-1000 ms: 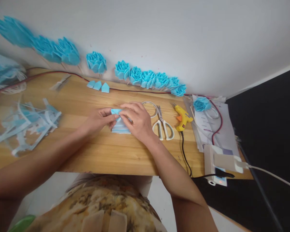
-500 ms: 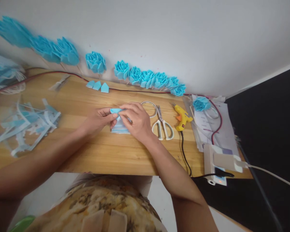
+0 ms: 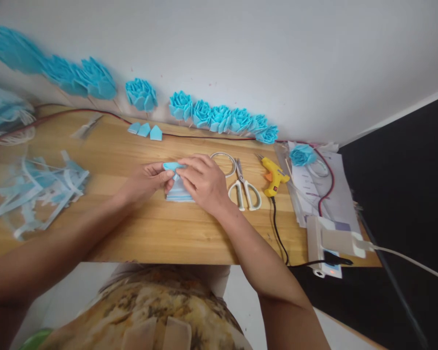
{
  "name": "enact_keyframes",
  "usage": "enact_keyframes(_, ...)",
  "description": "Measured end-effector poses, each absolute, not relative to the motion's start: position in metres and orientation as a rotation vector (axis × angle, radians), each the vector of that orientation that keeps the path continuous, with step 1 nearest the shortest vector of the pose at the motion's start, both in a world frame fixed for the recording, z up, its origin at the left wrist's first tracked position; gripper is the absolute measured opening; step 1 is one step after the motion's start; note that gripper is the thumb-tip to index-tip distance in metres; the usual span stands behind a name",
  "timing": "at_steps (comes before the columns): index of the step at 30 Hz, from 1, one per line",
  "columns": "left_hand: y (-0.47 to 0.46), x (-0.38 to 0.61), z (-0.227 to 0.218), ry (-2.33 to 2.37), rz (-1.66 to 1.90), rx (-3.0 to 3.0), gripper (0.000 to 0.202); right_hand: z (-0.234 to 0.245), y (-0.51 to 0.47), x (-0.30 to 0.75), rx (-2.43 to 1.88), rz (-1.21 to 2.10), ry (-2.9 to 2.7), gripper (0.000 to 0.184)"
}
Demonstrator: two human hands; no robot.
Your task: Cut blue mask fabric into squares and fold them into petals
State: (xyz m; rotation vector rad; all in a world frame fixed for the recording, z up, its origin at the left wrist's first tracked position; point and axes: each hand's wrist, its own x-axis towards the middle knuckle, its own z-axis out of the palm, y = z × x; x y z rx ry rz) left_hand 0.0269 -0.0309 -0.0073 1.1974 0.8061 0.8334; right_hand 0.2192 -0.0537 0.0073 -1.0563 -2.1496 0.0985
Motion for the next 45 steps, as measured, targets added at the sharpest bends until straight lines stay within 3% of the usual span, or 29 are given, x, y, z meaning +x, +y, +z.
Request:
enact_keyframes(7,-0.031,0.028,-0.01,0.845,0.842,1.178,0.034,0.011,-0.057,0.218,-1.128,0.232,-1.997,0.021)
enact_keyframes(13,-0.033,0.028,-0.005,0.868,0.848,1.233,0.033,0.001,-0.052,0.216,-1.164,0.986,-1.44,0.057)
enact_keyframes(16,-0.034,0.028,-0.003,0.855,0.851,1.245,0.034,-0.004,-0.051,0.21,-1.162,1.292,-1.247,0.057)
enact_keyframes(18,-0.035,0.028,-0.002,0.851,0.848,1.246,0.034,-0.004,-0.052,0.205,-1.17,1.352,-1.172,0.047)
enact_keyframes(34,-0.034,0.03,-0.002,0.904,0.811,1.247,0.028,-0.005,-0.062,0.194,-1.323,0.551,-1.521,0.004)
enact_keyframes(45,-0.033,0.031,-0.006,0.922,0.861,1.232,0.027,-0.004,-0.061,0.201,-1.144,0.047,-1.845,0.016)
